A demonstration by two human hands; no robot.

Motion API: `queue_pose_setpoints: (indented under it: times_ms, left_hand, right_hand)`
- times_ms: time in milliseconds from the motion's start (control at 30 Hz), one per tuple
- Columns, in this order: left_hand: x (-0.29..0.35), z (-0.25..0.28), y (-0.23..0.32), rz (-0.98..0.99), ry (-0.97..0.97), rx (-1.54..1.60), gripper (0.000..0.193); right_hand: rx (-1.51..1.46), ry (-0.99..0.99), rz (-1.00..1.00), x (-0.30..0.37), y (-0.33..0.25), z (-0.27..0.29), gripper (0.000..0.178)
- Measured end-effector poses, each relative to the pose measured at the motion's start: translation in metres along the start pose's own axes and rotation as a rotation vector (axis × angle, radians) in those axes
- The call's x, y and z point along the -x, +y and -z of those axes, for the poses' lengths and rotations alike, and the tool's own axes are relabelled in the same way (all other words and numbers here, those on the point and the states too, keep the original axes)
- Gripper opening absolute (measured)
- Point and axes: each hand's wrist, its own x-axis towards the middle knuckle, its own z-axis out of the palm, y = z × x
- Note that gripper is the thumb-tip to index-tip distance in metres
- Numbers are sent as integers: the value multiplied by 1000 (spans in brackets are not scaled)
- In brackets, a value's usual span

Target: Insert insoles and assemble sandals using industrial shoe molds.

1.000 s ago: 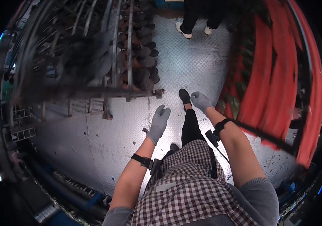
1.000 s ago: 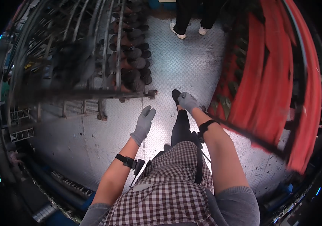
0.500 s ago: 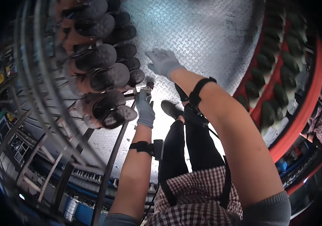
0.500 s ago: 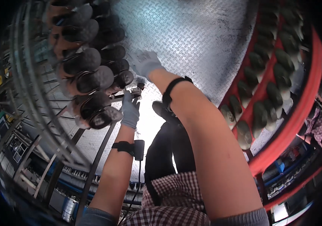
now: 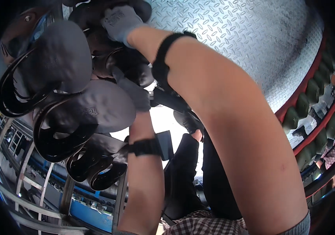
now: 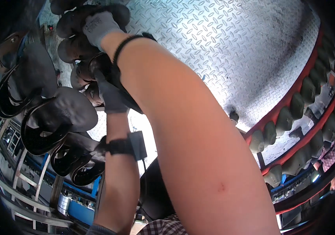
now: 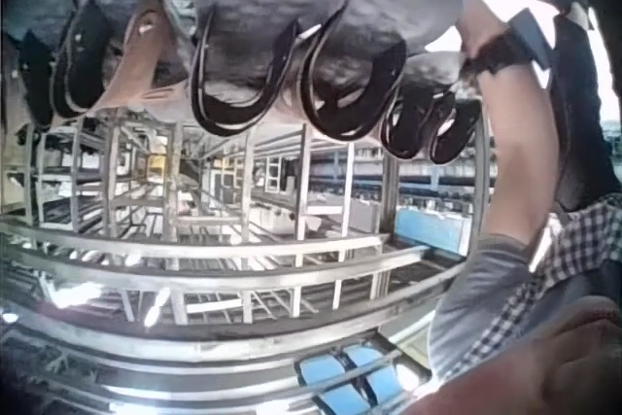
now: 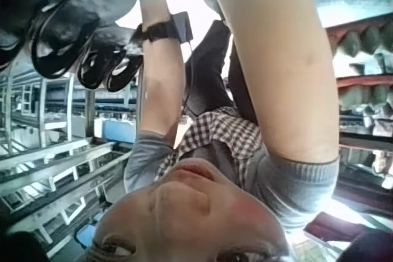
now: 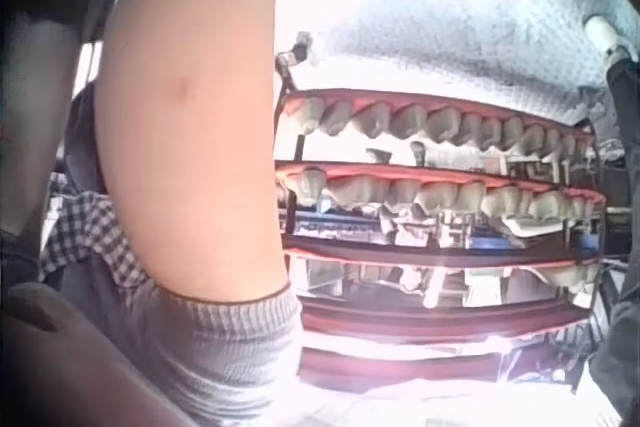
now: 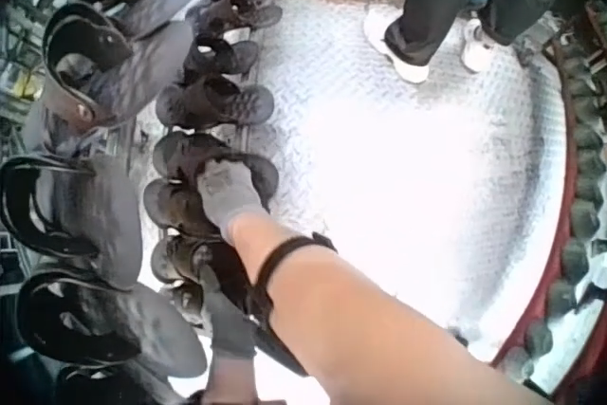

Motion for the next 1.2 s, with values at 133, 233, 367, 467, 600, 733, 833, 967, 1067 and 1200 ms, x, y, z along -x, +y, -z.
queue_pose_setpoints:
  times_ms: [133, 233, 367, 467, 600, 733, 833, 967, 1067, 1200]
  left_hand:
    - [-2, 47, 3, -16, 176, -201, 32]
    - [67, 64, -35, -36, 380, -407, 21]
    - [210, 1, -124, 60, 438, -472, 13]
    - [311, -71, -100, 137, 306, -510, 13]
    - [409, -63, -45, 96, 192, -885, 13]
    - [487, -41, -7, -57, 59, -1287, 28]
    - [548, -17, 29, 103, 97, -1668, 50]
    - [649, 38, 40, 187, 340, -1380, 45]
    - [741, 119, 23, 144, 552, -1109, 45]
    - [867, 262, -57, -166, 828, -791, 42]
  right_hand:
    - [-418, 87, -23, 85, -20, -36, 39]
    - [-697, -303, -347, 169, -36, 18, 45]
    - [-987, -310, -735, 311, 14, 88, 54]
    - [-985, -262, -899, 407, 40, 137, 56]
    - [-653, -388, -952, 449, 7, 228, 53]
    - [-558, -515, -785, 478, -27, 276, 56]
    - [-518, -568, -565, 496, -60, 273, 52]
    - [-425, -620, -196, 516, -128, 278, 54]
    - [-339, -633, -21, 540, -225, 281, 58]
    - [-183, -614, 321, 601, -349, 232, 57]
